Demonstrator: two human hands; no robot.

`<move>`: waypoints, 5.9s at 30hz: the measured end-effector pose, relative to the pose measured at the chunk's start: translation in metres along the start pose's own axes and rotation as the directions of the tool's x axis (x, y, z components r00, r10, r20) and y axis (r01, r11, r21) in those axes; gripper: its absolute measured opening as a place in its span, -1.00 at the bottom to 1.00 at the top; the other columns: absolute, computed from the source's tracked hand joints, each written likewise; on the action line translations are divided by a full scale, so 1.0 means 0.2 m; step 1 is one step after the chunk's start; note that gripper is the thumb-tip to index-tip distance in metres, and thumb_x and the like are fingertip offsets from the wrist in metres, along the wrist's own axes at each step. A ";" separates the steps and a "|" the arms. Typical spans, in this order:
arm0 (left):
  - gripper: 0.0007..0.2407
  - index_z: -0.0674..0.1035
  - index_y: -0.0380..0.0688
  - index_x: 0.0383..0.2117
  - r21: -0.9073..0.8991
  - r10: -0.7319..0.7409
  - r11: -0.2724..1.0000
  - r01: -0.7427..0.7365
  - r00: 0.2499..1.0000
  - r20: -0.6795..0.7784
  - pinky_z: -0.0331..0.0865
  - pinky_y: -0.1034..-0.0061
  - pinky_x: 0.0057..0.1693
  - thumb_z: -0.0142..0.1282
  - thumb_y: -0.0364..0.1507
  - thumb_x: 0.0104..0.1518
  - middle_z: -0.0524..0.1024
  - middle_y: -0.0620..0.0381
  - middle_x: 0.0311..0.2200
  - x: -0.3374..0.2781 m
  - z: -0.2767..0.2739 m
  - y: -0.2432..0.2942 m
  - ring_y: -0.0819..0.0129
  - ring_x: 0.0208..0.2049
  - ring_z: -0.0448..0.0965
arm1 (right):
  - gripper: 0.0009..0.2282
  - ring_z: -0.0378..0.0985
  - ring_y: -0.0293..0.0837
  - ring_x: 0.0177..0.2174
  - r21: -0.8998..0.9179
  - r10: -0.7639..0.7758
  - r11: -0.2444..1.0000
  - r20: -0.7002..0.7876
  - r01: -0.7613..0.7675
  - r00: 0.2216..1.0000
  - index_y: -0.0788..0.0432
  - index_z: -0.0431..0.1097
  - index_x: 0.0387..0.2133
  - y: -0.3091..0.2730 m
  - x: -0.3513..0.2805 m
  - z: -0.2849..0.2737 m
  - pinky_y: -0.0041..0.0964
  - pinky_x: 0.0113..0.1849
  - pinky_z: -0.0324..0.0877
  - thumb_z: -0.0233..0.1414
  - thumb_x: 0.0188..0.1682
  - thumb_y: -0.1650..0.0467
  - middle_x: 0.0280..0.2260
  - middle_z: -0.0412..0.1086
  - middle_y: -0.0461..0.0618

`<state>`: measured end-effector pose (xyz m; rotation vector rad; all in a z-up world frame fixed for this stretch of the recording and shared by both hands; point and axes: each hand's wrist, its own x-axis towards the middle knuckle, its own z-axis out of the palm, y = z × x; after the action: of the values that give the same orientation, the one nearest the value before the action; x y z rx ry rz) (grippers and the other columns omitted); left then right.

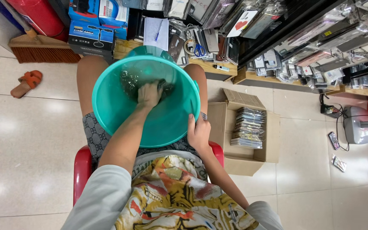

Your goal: The person picks up a stack of packaged phone cases from a shelf, sits down, and then rinses a cloth in a bucket of water. They then use the damp cloth to wipe down and clean several individual phone cases and their packaging one by one.

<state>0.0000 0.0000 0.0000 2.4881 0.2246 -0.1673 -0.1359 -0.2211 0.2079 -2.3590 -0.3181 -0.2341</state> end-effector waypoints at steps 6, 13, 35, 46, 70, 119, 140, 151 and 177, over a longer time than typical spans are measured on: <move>-0.73 0.32 0.00 -0.01 -0.510 -0.238 0.858 -0.071 0.824 -0.515 0.44 -0.20 0.07 0.17 -0.45 0.27 0.40 -0.05 -0.08 0.11 -0.25 0.15 -0.28 0.01 0.50 | -0.69 0.33 0.23 -0.77 0.047 -0.034 0.998 -0.011 0.035 0.999 0.10 0.19 -0.58 0.04 0.02 0.00 -0.10 -0.62 0.24 -0.17 0.18 0.28 -0.83 0.18 0.16; -0.55 0.33 -0.12 0.18 -0.602 -0.347 0.787 -0.136 0.709 -0.614 0.34 -0.19 0.26 0.29 -0.46 0.22 0.33 -0.08 0.11 0.14 -0.41 0.31 -0.20 0.23 0.32 | -0.68 0.35 0.17 -0.75 0.091 -0.004 0.996 -0.003 0.005 1.000 0.10 0.22 -0.59 0.02 0.06 -0.01 -0.11 -0.59 0.27 -0.15 0.19 0.29 -0.81 0.22 0.15; -0.76 0.65 0.08 -0.54 0.627 -0.176 0.779 0.026 0.968 0.178 0.10 -0.05 0.12 0.02 -0.20 0.18 0.60 0.12 -0.55 0.09 -0.17 -0.12 0.17 -0.39 0.61 | -0.69 0.43 0.16 -0.73 0.104 -0.005 0.995 0.045 0.000 0.999 0.12 0.27 -0.54 0.01 0.08 -0.02 -0.08 -0.58 0.33 -0.17 0.18 0.27 -0.79 0.29 0.14; -0.25 0.23 -0.19 0.29 0.568 -0.349 0.804 0.173 0.912 0.216 0.47 0.04 0.09 0.35 -0.15 0.00 0.17 -0.31 0.24 -0.07 0.07 0.03 -0.16 0.29 0.24 | -0.72 0.48 0.29 -0.67 0.093 0.003 0.996 0.041 -0.007 0.999 0.16 0.28 -0.50 0.04 0.08 -0.01 0.02 -0.55 0.35 -0.15 0.17 0.29 -0.75 0.31 0.20; -0.69 0.51 -0.26 0.13 0.092 0.263 0.948 -0.304 0.914 0.308 0.52 0.41 -0.35 -0.15 -0.59 0.30 0.63 -0.30 -0.19 -0.04 0.16 -0.09 0.12 -0.39 0.67 | -0.71 0.36 0.17 -0.77 0.066 -0.063 0.996 0.009 0.063 0.998 0.12 0.22 -0.55 0.02 0.06 0.01 -0.14 -0.60 0.29 -0.20 0.18 0.31 -0.84 0.17 0.09; -0.72 0.58 0.03 -0.35 0.532 -0.024 0.838 -0.119 0.967 0.254 0.42 0.29 -0.33 -0.17 -0.16 0.30 0.58 0.05 -0.52 0.02 0.37 -0.22 0.22 -0.47 0.63 | -0.69 0.41 0.23 -0.73 0.126 -0.054 0.990 -0.024 0.056 0.998 0.12 0.26 -0.51 0.08 0.08 0.04 -0.10 -0.58 0.31 -0.21 0.18 0.25 -0.80 0.20 0.14; -0.74 0.66 -0.10 -0.55 0.320 -0.068 0.948 0.006 0.981 0.182 0.42 0.29 -0.29 -0.04 -0.34 0.22 0.56 0.04 -0.58 0.05 -0.16 0.07 0.16 -0.47 0.60 | -0.59 0.47 0.26 0.01 0.167 -0.129 0.974 -0.147 0.153 0.981 0.19 0.13 0.24 -0.38 0.17 -0.25 0.03 -0.14 0.53 0.00 0.15 0.36 0.28 -0.05 0.30; -0.83 0.69 0.06 -0.02 -0.410 0.231 0.817 -0.406 0.881 -0.413 0.56 0.18 -0.25 0.13 -0.37 0.34 0.52 -0.08 -0.31 -0.61 -1.03 0.47 -0.13 -0.26 0.57 | -0.76 0.52 0.22 -0.23 0.077 -0.520 0.849 -0.058 0.523 0.852 0.25 0.45 -0.02 -0.71 0.43 -0.32 0.08 -0.18 0.40 -0.13 0.17 0.47 -0.16 0.44 0.15; -0.77 0.61 -0.26 -0.10 -0.616 0.147 0.590 -0.522 0.820 -0.554 0.45 0.42 0.07 -0.13 -0.42 0.42 0.58 -0.01 -0.18 -0.83 -1.44 0.50 0.24 -0.08 0.59 | -0.85 0.31 -0.31 -0.57 0.365 -0.340 0.863 -0.090 0.349 0.936 0.20 0.50 -0.34 -0.88 0.73 -0.39 -0.40 -0.50 0.18 0.06 0.13 0.37 -0.49 0.39 -0.10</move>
<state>-0.1226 0.0742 0.3158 1.6269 -0.0269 0.5846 -0.0554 -0.1281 0.4156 -1.9056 -0.7124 -0.3371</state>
